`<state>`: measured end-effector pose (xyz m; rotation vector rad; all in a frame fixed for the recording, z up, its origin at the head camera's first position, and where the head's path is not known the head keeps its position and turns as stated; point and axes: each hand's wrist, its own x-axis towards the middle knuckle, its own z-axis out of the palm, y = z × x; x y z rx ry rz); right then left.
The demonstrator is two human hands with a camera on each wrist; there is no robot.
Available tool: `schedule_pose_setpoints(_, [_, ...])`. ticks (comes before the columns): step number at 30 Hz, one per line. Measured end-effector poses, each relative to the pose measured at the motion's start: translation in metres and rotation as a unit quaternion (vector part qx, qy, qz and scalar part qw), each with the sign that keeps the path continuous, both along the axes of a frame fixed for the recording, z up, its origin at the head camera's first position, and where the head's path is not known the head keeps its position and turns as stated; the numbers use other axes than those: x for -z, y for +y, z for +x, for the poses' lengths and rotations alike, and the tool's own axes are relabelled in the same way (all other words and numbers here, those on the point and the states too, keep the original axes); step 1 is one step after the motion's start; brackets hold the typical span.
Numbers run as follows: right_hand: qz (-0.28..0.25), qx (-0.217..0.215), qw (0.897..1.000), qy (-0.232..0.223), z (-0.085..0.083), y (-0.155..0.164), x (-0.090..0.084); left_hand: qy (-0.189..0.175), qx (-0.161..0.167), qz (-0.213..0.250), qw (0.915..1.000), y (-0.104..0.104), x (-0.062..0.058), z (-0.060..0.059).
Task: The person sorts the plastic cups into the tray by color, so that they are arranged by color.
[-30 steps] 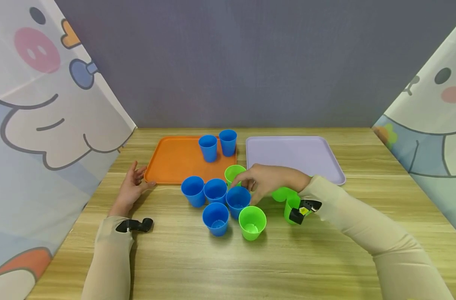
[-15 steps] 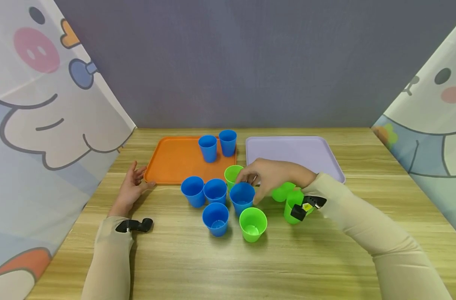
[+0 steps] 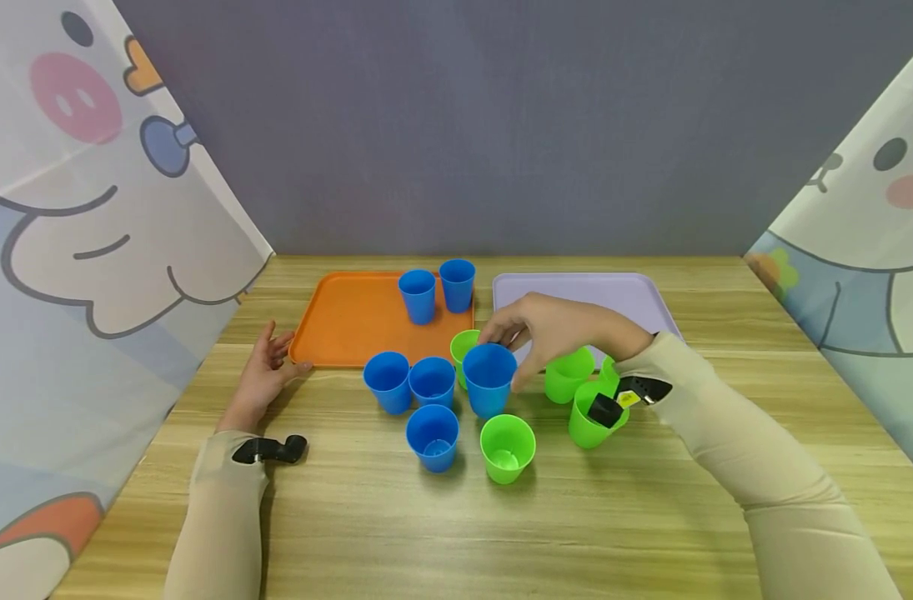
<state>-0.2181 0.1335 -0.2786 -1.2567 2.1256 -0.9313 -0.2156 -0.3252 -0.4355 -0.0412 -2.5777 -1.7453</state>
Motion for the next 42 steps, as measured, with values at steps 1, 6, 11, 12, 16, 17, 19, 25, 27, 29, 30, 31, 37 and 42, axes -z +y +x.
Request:
schedule_pose_setpoints(1, [-0.007, -0.001, 1.0, -0.002, 0.0, 0.0, -0.001, -0.001, 0.001, 0.003, 1.0, 0.0, 0.0, 0.0])
schedule_pose_setpoints(6, [-0.042, -0.01, 0.999, -0.016, -0.005, -0.001, -0.007, -0.007, 0.002, 0.011, 0.9999, 0.002, -0.002, -0.001])
schedule_pose_setpoints(11, [-0.07, -0.018, 0.997, -0.029, -0.008, -0.006, -0.013, -0.01, 0.003, 0.012, 0.9999, 0.002, -0.001, 0.0])
schedule_pose_setpoints(12, [-0.076, -0.02, 0.996, -0.033, -0.009, -0.007, -0.014, -0.009, 0.003, 0.013, 0.9999, 0.002, -0.001, 0.0])
schedule_pose_setpoints(16, [-0.095, -0.015, 0.994, -0.043, -0.01, -0.015, -0.019, -0.004, 0.004, 0.013, 0.9999, 0.001, -0.001, 0.001])
schedule_pose_setpoints(17, [-0.102, -0.016, 0.994, -0.044, -0.011, -0.017, -0.02, -0.003, 0.004, 0.012, 0.9999, 0.001, 0.0, 0.001])
schedule_pose_setpoints(19, [-0.115, -0.018, 0.992, -0.046, -0.013, -0.021, -0.022, -0.003, 0.003, 0.012, 0.9999, 0.001, 0.0, 0.001])
schedule_pose_setpoints(25, [-0.128, 0.002, 0.991, -0.043, -0.018, -0.034, -0.024, -0.006, 0.002, 0.012, 0.9999, 0.001, 0.0, 0.001])
schedule_pose_setpoints(27, [-0.123, 0.021, 0.992, -0.032, -0.02, -0.039, -0.024, -0.006, 0.003, 0.011, 0.9999, 0.001, 0.0, 0.001])
schedule_pose_setpoints(29, [-0.119, 0.036, 0.992, -0.028, -0.022, -0.044, -0.024, -0.007, 0.003, 0.011, 0.9999, 0.001, 0.0, 0.001])
schedule_pose_setpoints(30, [-0.117, 0.042, 0.992, -0.023, -0.023, -0.047, -0.024, -0.007, 0.003, 0.013, 0.9999, 0.001, 0.0, 0.001])
schedule_pose_setpoints(31, [-0.115, 0.048, 0.992, -0.02, -0.024, -0.049, -0.024, -0.009, 0.002, 0.014, 0.9999, 0.001, 0.0, 0.001])
schedule_pose_setpoints(37, [-0.121, 0.07, 0.99, -0.023, -0.03, -0.066, -0.022, -0.013, 0.001, 0.016, 0.9998, 0.0, 0.0, -0.001])
schedule_pose_setpoints(42, [-0.122, 0.095, 0.988, -0.027, -0.037, -0.08, -0.018, -0.014, 0.001, 0.015, 0.9998, -0.001, 0.0, -0.001])
